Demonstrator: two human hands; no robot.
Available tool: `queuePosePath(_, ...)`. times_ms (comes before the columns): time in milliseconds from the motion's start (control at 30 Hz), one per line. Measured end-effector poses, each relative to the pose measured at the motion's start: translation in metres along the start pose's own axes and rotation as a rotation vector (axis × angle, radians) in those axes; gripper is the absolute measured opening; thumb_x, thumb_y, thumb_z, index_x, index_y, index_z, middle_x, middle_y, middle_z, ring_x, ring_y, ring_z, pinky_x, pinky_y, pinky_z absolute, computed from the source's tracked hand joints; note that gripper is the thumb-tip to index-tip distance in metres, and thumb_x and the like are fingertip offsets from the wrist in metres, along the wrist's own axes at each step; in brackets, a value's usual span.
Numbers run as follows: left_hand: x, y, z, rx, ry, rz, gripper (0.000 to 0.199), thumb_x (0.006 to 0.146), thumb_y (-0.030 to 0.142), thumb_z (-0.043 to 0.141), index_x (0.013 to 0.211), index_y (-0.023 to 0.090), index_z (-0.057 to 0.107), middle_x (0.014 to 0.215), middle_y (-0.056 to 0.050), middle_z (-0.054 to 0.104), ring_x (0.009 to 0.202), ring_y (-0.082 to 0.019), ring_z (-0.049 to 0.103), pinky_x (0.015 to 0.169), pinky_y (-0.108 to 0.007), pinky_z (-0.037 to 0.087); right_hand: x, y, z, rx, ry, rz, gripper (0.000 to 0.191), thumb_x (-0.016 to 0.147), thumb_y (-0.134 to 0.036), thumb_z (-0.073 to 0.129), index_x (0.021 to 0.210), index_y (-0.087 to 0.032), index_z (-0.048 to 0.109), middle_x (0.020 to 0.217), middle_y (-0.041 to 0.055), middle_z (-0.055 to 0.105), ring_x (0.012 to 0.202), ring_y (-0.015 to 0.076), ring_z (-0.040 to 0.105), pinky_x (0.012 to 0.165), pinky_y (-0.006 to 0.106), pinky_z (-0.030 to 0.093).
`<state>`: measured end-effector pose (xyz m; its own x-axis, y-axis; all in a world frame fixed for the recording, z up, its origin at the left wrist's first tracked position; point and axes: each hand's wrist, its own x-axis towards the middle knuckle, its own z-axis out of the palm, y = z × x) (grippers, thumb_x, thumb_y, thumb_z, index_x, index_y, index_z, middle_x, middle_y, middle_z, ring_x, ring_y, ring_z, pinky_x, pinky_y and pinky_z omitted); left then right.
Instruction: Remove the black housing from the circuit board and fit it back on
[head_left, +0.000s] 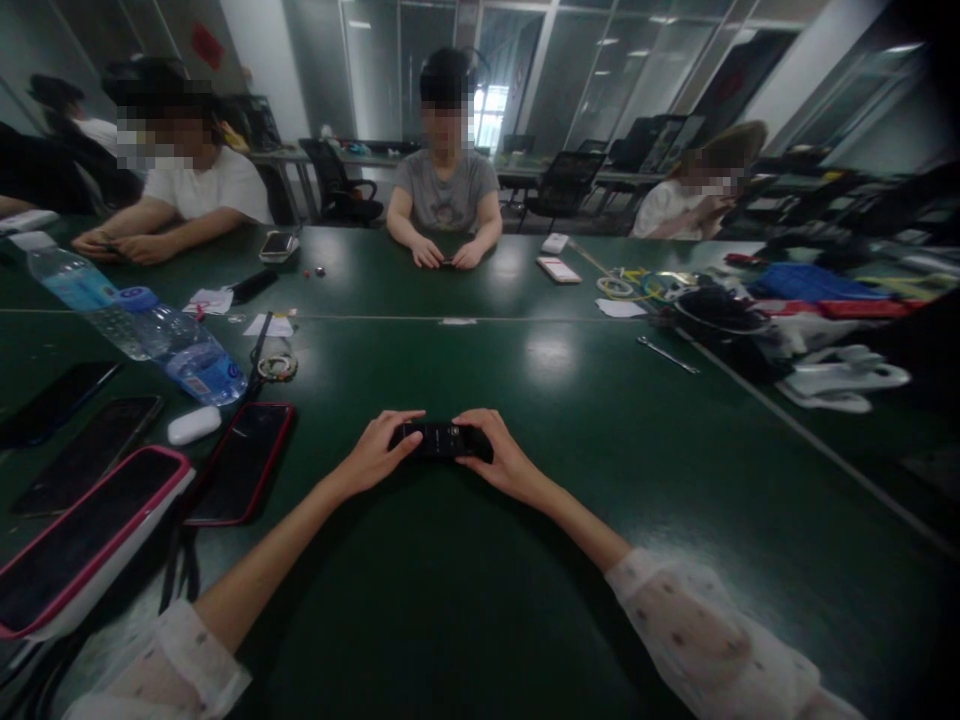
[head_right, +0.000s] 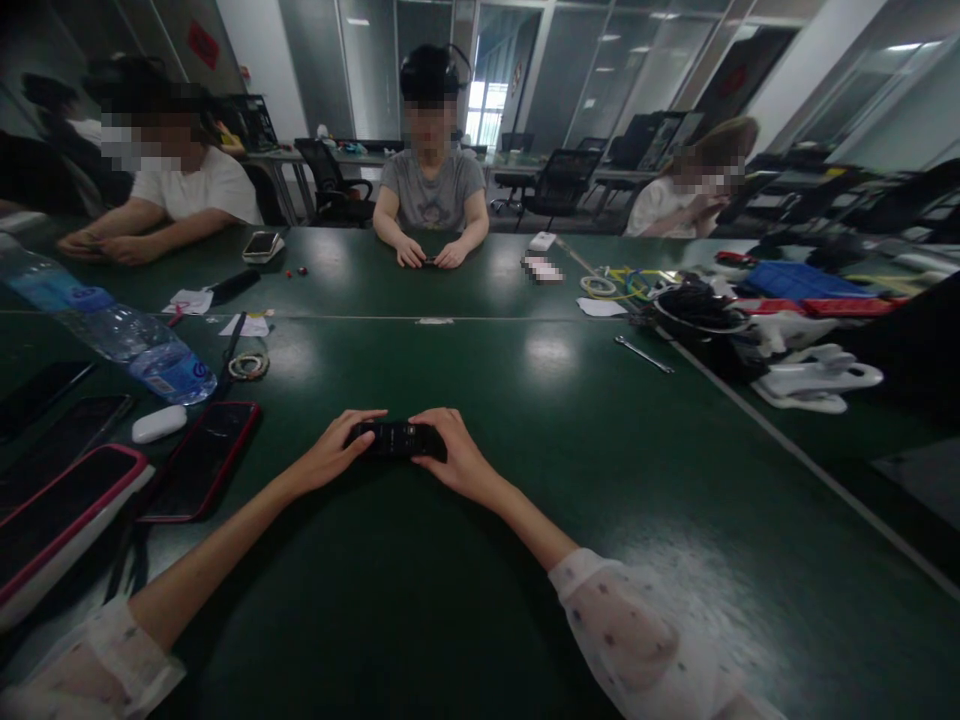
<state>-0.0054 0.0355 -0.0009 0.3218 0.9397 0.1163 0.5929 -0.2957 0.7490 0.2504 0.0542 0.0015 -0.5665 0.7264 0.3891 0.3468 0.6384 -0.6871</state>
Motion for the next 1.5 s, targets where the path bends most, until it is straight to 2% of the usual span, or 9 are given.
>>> queuePosePath(233,-0.001,0.002,-0.002,-0.006,-0.021,-0.021,0.046,0.094,0.054,0.039,0.133,0.029,0.048,0.127,-0.008,0.052,0.118,-0.026,0.048,0.101,-0.049,0.038,-0.002,-0.002,-0.002,0.085,-0.066,0.156,0.060,0.083,-0.042,0.064,0.136,-0.032,0.039,0.130,0.0081,0.048,0.120,0.0250,0.047,0.102,0.050,0.041)
queuePosePath(467,-0.001,0.000,-0.002,-0.029,-0.037,-0.034,0.045,0.095,0.054,0.038,0.131,0.030,0.050,0.128,-0.007,0.051,0.118,-0.027,0.047,0.100,-0.050,0.038,0.001,0.004,-0.007,0.153,-0.117,0.225,0.053,0.077,-0.044,0.070,0.125,-0.031,0.052,0.124,0.0057,0.052,0.117,0.0239,0.051,0.100,0.050,0.042)
queuePosePath(900,0.000,-0.001,-0.002,-0.011,-0.058,-0.026,0.044,0.094,0.054,0.040,0.130,0.032,0.051,0.126,-0.006,0.053,0.114,-0.027,0.048,0.098,-0.050,0.039,0.005,0.004,-0.011,0.282,-0.152,0.222,0.052,0.074,-0.037,0.074,0.120,-0.027,0.054,0.121,0.0054,0.055,0.114,0.0235,0.054,0.098,0.048,0.044)
queuePosePath(1333,0.000,-0.004,-0.001,-0.012,-0.047,-0.018,0.047,0.092,0.055,0.044,0.132,0.031,0.048,0.127,-0.008,0.052,0.116,-0.028,0.048,0.098,-0.050,0.040,0.005,0.001,-0.013,0.292,-0.146,0.268,0.051,0.074,-0.034,0.074,0.120,-0.027,0.054,0.121,0.0049,0.056,0.112,0.0228,0.055,0.096,0.047,0.046)
queuePosePath(1500,-0.001,0.000,-0.002,-0.030,-0.037,-0.021,0.046,0.095,0.054,0.038,0.133,0.030,0.047,0.129,-0.007,0.051,0.118,-0.028,0.047,0.099,-0.049,0.039,0.004,0.004,-0.012,0.305,-0.132,0.265,0.051,0.073,-0.034,0.075,0.119,-0.027,0.054,0.121,0.0044,0.056,0.112,0.0230,0.055,0.097,0.049,0.045)
